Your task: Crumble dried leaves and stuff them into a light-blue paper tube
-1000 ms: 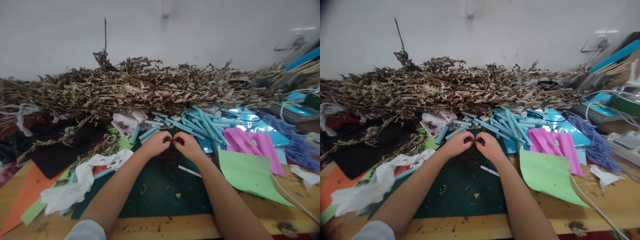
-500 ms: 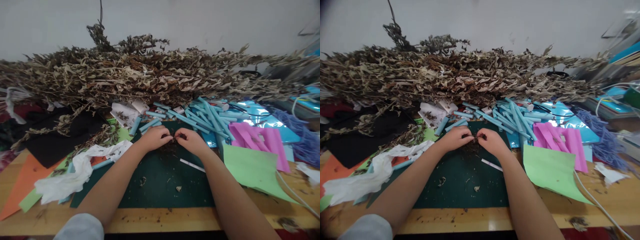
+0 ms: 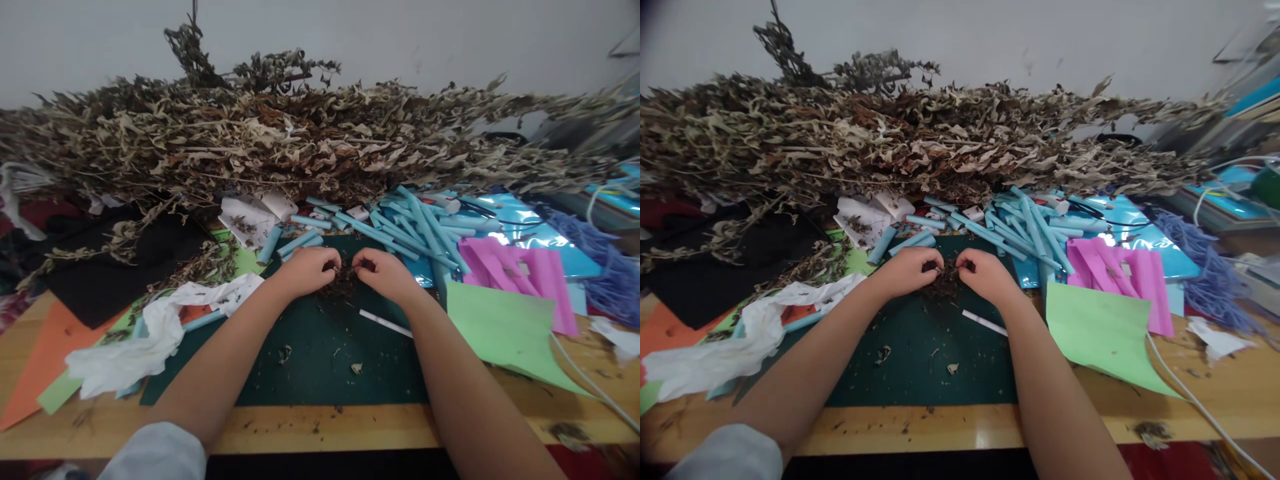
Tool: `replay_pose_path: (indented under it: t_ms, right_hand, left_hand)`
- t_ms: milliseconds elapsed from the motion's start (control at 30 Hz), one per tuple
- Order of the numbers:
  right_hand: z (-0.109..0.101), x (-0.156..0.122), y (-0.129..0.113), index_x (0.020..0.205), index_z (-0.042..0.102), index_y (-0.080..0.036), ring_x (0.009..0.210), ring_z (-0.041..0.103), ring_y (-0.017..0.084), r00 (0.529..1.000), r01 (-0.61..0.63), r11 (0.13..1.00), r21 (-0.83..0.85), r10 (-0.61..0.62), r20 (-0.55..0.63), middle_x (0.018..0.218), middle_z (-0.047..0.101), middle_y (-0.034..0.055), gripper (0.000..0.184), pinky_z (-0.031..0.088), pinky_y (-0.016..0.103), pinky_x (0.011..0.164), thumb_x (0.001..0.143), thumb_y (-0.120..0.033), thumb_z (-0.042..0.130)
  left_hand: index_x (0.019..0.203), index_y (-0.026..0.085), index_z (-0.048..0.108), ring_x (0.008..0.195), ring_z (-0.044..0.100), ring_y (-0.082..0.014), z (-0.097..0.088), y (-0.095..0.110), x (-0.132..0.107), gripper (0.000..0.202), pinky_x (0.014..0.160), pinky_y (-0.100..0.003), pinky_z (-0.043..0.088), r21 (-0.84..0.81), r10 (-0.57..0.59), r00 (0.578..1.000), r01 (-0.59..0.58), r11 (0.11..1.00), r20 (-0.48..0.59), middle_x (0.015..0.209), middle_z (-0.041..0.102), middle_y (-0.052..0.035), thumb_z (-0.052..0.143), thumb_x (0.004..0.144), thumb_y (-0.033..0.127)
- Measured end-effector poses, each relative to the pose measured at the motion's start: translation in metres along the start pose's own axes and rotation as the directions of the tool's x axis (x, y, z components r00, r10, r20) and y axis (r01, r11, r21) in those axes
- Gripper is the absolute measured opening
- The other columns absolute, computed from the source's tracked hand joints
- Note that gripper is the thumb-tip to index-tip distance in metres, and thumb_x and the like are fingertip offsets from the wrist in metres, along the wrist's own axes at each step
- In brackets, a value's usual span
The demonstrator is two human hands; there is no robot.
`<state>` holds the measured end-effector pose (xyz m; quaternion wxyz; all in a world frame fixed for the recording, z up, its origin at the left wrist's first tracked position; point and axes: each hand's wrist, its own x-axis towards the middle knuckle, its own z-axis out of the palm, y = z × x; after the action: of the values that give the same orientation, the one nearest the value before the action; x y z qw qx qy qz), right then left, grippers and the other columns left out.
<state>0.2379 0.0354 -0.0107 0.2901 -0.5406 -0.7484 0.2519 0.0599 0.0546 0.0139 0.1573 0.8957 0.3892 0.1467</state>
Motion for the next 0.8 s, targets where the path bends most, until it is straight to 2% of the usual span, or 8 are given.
replay_pose_path:
  t_ms: [167,433,667,800]
  right_hand:
    - [-0.0016,-0.0007,-0.0011,0.069,0.053,-0.018,0.052,0.042,0.011,1.0,-0.014,1.0,0.027,0.014,-0.009,0.059,0.051,-0.0018,0.009,0.032,0.023,0.05,0.064,-0.016,0.045]
    - [0.0005,-0.0006,-0.0013,0.068,0.053,-0.018,0.054,0.043,0.01,0.998,-0.018,1.0,0.005,0.018,0.056,0.059,0.051,-0.0024,0.007,0.032,0.021,0.052,0.066,-0.018,0.047]
    - [0.0004,0.0004,0.0017,0.066,0.051,-0.018,0.057,0.044,0.01,0.996,-0.007,0.999,-0.034,0.01,0.091,0.06,0.05,-0.0032,0.005,0.031,0.021,0.053,0.063,-0.016,0.048]
    - [0.0004,-0.0002,-0.0005,0.068,0.05,-0.018,0.054,0.042,0.009,0.996,-0.02,1.0,-0.001,0.02,0.082,0.058,0.047,-0.0044,0.007,0.031,0.021,0.052,0.063,-0.015,0.047]
  left_hand:
    - [0.077,0.02,0.058,0.071,0.053,-0.0158,0.0013,0.0016,0.0002,0.012,0.063,-0.026,0.036,0.013,0.019,1.0,-0.019,1.0,0.002,0.075,0.061,-0.0017,0.048,0.072,0.024]
    - [0.076,0.019,0.057,0.081,0.052,-0.018,0.0065,-0.0007,0.0007,0.014,0.069,-0.028,0.036,0.08,0.063,0.998,-0.064,0.995,0.013,0.079,0.059,-0.0022,0.053,0.072,0.032]
    - [0.089,0.022,0.058,0.086,0.05,-0.0189,0.0048,0.0038,-0.0008,0.019,0.071,-0.031,0.034,0.158,0.078,0.995,-0.086,0.984,0.058,0.089,0.058,-0.0023,0.045,0.077,0.027]
    - [0.093,0.024,0.057,0.087,0.047,-0.0231,0.0084,0.009,-0.0025,0.029,0.07,-0.037,0.033,0.229,0.032,0.999,-0.033,0.973,0.008,0.092,0.056,-0.0033,0.046,0.074,0.043]
